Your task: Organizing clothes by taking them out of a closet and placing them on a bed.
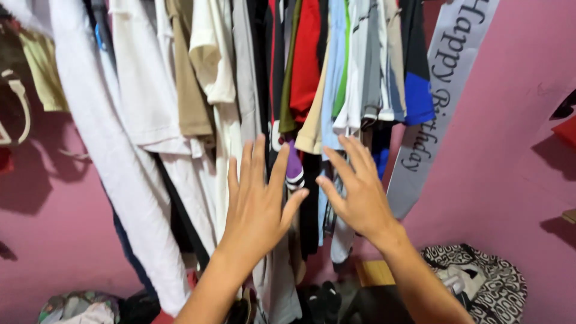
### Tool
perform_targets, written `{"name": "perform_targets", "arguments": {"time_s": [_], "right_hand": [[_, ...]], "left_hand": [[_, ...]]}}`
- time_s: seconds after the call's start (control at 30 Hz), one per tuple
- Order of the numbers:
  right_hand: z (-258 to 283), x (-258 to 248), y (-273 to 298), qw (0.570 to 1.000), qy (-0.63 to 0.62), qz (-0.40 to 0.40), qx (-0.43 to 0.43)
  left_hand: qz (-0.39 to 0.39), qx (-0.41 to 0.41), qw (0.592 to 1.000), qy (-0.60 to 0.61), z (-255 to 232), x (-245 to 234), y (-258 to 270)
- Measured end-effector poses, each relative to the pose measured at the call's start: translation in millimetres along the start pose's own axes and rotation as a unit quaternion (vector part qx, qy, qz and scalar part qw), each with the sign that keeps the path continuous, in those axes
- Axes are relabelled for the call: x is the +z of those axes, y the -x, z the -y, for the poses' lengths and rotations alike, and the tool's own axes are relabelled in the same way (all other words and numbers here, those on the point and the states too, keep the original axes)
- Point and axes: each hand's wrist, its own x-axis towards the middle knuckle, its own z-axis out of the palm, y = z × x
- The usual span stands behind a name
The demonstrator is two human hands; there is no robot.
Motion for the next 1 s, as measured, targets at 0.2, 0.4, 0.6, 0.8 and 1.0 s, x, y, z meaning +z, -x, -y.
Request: {"name": "perform_targets", "arguments": {"time_s": [0.2, 0.4, 0.6, 0.8, 1.0], "right_hand": [[-3.7, -30.7, -31.5, 0.997, 0.017, -0.079, -0.016], [-14.8, -55.7, -59.7, 0.992, 0.092, -0.087, -0.025], [-51.0, -50.2, -76.4, 0.99, 0.114, -0.077, -0.001], [-93.0, -28.3, -100.6, 0.988, 0.111, -0.104, -0.002], [-118.7, -5.5, -115.7, 0.998, 0.042, 0.044, -0.007]], "left_hand": [[-0.046, 0.054, 0.996, -0.059, 18.4, 12.1, -64.1], [-0.063, 0.074, 0.991, -0.095, 46.0, 7.7, -105.3], [-0.079, 0.102, 0.989, -0.07, 37.7, 24.6, -132.9], [-0.085, 0.108, 0.989, -0.045, 9.3, 54.5, -158.6], [-0.127, 0.119, 0.983, -0.055, -10.7, 99.0, -208.9]]}}
